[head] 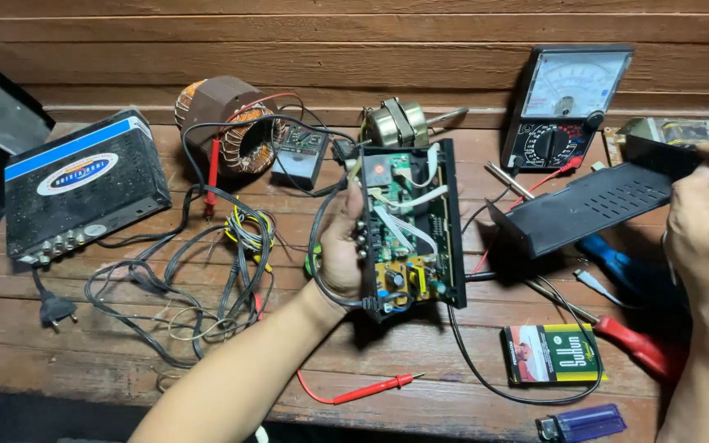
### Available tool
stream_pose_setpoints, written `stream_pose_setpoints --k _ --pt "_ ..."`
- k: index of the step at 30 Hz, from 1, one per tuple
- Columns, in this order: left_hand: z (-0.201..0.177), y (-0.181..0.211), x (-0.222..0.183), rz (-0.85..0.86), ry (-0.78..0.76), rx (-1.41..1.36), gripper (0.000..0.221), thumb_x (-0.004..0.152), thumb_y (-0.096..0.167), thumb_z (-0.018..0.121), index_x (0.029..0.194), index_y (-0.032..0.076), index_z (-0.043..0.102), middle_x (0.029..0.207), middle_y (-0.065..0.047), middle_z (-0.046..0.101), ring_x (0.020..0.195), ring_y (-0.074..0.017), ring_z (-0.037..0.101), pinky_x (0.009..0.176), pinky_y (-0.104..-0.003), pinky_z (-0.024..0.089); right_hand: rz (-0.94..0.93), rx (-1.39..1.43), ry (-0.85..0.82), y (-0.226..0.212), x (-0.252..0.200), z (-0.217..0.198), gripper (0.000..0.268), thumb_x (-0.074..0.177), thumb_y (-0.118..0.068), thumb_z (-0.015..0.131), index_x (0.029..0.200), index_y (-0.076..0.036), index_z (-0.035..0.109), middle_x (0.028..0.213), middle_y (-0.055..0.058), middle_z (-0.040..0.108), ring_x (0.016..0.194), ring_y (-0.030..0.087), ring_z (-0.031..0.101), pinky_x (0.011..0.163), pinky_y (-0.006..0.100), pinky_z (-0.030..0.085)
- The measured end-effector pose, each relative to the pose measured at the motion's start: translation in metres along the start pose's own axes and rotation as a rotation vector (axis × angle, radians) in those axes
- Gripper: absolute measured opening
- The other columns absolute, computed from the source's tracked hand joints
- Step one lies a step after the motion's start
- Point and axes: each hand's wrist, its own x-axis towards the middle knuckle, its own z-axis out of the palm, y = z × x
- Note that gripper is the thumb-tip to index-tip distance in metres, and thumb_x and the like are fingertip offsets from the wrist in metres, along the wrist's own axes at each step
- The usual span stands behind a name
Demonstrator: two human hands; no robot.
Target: Disassembling a small electronic device by prying open the plastic casing with a screwdriver and removing the internal circuit board.
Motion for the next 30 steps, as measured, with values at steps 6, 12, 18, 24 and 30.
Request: stream_pose_setpoints --k 6,12,18,24,30 --pt "-0.001 -0.008 -0.010 -0.402 0.064 -0.095 0.056 0.104 0.046 0.058 0.137 0.001 0.061 0.132 -0.018 0.068 0.121 -0.0351 0.066 0.106 -0.052 0.052 0.068 -0.022 -0.051 0.045 -0.016 0.016 0.020 0.125 0.012 0.056 0.140 0.020 0.066 0.123 0.030 0.063 0.110 0.039 0.064 0.098 0.044 0.051" --pt "0.016 -0.007 -0.010 -0.452 0.231 0.112 0.047 0.103 0.045 0.056 0.132 0.009 0.065 0.119 -0.013 0.074 0.103 -0.0290 0.073 0.090 -0.046 0.060 0.140 -0.158 -0.186 0.042 -0.015 0.010 0.016 0.119 0.007 0.055 0.131 0.014 0.064 0.114 0.028 0.064 0.102 0.038 0.063 0.089 0.043 0.050" --pt "0.023 -0.004 -0.010 -0.452 0.255 0.164 0.052 0.101 0.043 0.054 0.142 0.011 0.059 0.132 -0.011 0.068 0.116 -0.0270 0.067 0.099 -0.043 0.055 0.084 -0.237 -0.233 0.040 -0.013 0.013 0.013 0.111 0.008 0.065 0.122 0.008 0.071 0.118 0.025 0.070 0.107 0.039 0.067 0.093 0.043 0.052" --pt "0.013 -0.005 -0.009 -0.449 0.171 0.093 0.046 0.104 0.041 0.056 0.135 0.007 0.063 0.125 -0.013 0.071 0.110 -0.0276 0.071 0.095 -0.042 0.058 0.009 -0.076 -0.173 -0.010 0.009 -0.001 0.023 0.117 0.011 0.059 0.134 0.018 0.072 0.125 0.031 0.070 0.114 0.043 0.068 0.100 0.044 0.053" --pt "0.019 0.001 -0.010 -0.486 0.188 0.201 0.055 0.101 0.041 0.057 0.143 0.005 0.058 0.127 -0.014 0.070 0.111 -0.0254 0.069 0.097 -0.038 0.057 -0.125 0.146 -0.235 -0.090 0.025 -0.012 0.030 0.115 -0.017 0.058 0.128 0.001 0.078 0.121 0.018 0.079 0.083 0.025 0.070 0.074 0.035 0.051"
